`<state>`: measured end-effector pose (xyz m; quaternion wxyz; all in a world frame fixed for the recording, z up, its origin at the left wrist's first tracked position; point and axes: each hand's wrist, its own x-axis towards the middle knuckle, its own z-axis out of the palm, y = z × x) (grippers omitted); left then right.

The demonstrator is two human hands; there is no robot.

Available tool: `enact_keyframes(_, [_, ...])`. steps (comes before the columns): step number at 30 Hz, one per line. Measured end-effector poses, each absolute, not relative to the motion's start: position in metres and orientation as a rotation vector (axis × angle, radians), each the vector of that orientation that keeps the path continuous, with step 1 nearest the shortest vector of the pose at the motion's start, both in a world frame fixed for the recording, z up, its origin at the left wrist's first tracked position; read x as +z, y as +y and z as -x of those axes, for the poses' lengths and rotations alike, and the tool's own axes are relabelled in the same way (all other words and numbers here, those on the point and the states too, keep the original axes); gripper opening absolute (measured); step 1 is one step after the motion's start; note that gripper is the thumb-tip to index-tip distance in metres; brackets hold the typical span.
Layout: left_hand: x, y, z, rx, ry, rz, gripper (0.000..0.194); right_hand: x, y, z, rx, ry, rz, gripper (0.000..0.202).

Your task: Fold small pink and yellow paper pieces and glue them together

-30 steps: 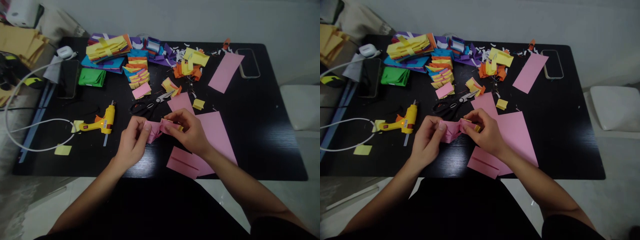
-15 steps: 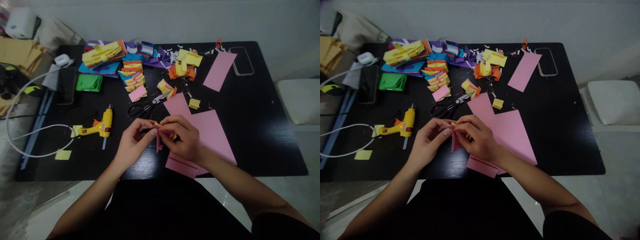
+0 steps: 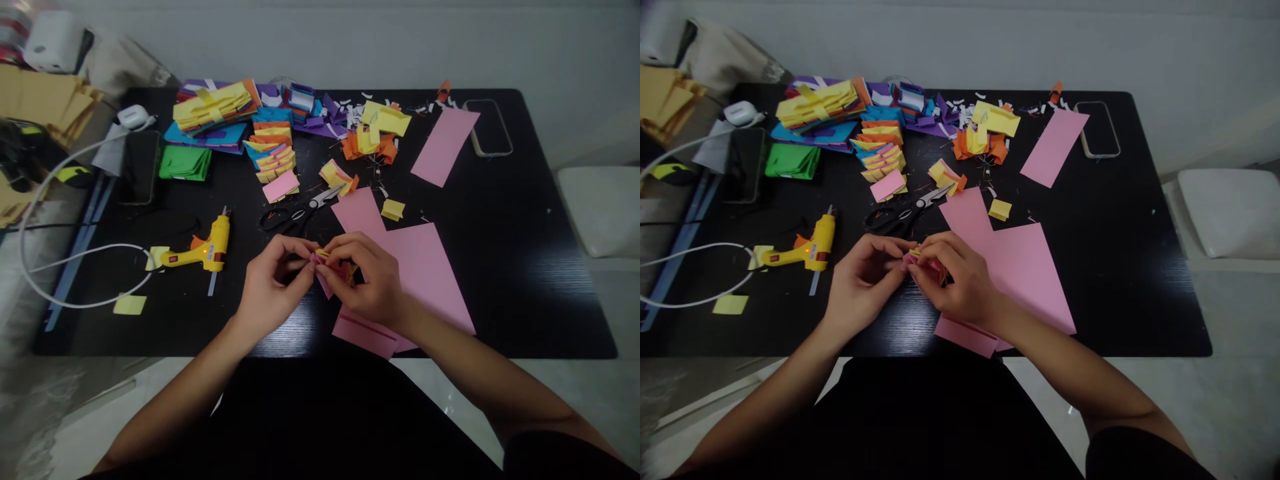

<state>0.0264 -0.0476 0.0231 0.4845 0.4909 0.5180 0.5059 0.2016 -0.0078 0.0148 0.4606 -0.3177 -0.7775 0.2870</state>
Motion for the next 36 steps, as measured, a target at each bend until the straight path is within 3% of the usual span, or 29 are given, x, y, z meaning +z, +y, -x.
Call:
enact_keyframes(5, [0.021,-0.052,-0.03,1.26,1.301,-1.305,0.014,0.015,-0.011,-0.199,0.69,-1.872,0.874,0.01])
enact_keyframes(11, [0.028,-0.051,-0.029,1.252,1.413,-1.453,0.005,0.014,-0.013,-0.204,0.529,-1.911,0.723,0.029])
enact_keyframes(17, [0.036,-0.044,-0.023,1.126,1.543,-1.509,0.02,0.007,-0.012,-0.209,0.423,-1.97,0.561,0.041])
enact_keyframes(24, [0.036,-0.043,-0.017,1.068,1.469,-1.431,0.006,0.006,-0.012,-0.21,0.339,-2.006,0.515,0.035])
enact_keyframes(31, [0.035,-0.045,-0.02,1.171,1.544,-1.458,0.005,0.011,-0.012,-0.204,0.384,-1.954,0.61,0.042])
enact_keyframes(36, [0.036,-0.046,-0.021,1.193,1.55,-1.526,0.006,0.014,-0.012,-0.202,0.394,-1.965,0.749,0.036])
